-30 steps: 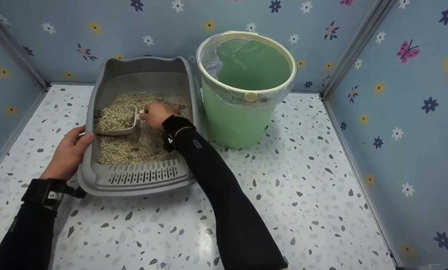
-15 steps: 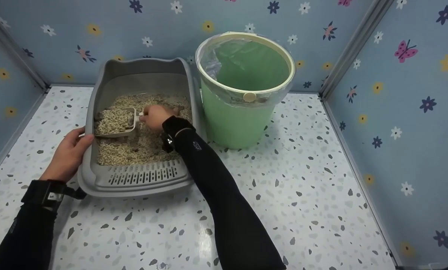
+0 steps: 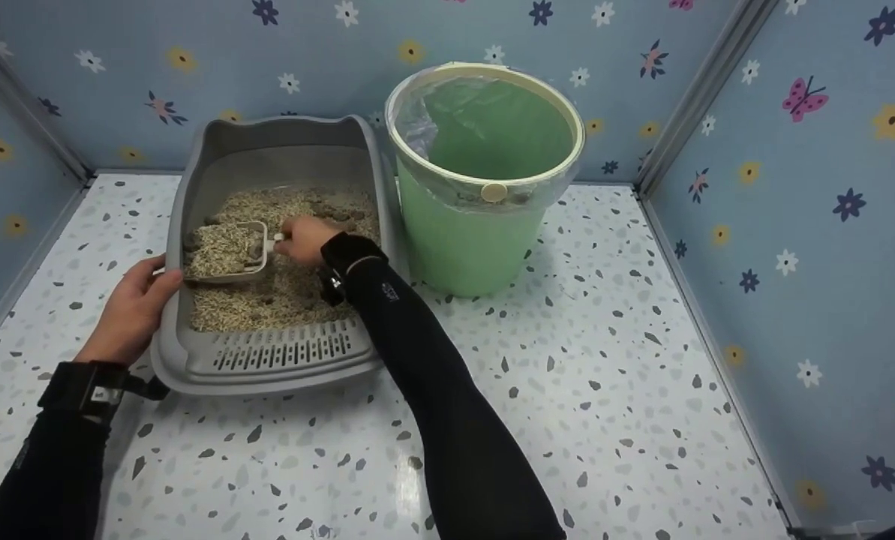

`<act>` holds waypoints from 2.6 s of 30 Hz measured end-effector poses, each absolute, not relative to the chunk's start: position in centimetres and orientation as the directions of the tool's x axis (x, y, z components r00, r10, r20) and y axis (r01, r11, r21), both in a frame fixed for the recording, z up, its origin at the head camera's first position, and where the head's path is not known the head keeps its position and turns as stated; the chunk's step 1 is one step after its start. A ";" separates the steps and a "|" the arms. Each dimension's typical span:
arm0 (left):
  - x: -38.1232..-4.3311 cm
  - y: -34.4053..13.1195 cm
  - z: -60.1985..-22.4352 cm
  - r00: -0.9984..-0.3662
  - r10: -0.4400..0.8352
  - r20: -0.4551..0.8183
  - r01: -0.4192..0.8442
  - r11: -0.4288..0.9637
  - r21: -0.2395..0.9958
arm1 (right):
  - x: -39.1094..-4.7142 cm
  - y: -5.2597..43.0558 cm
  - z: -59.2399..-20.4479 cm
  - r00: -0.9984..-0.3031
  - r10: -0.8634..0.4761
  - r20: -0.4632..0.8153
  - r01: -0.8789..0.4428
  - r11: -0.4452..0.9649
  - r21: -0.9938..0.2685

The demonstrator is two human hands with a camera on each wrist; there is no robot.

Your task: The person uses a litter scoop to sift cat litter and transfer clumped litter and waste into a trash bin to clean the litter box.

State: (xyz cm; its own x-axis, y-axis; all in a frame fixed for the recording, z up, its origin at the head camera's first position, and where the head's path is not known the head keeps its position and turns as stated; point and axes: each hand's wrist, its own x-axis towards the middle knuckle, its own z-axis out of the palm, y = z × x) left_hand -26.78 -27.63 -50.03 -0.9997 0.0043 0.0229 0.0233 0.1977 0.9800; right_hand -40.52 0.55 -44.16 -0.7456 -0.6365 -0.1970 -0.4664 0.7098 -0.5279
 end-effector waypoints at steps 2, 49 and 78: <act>-26.8 -27.6 -50.0 -1.000 0.003 0.027 0.027 0.202 0.979 | -40.4 0.4 -44.2 -0.752 -0.630 -0.194 -0.463 0.714 -0.525; -26.7 -28.1 -50.0 -0.999 -0.011 0.048 0.044 0.230 0.972 | -38.6 1.5 -42.3 -0.821 -0.547 -0.162 -0.348 0.705 -0.619; -26.8 -28.1 -50.1 -0.999 0.007 0.037 0.038 0.217 0.975 | -30.2 7.6 -37.4 -0.932 -0.355 0.074 -0.334 0.760 -0.557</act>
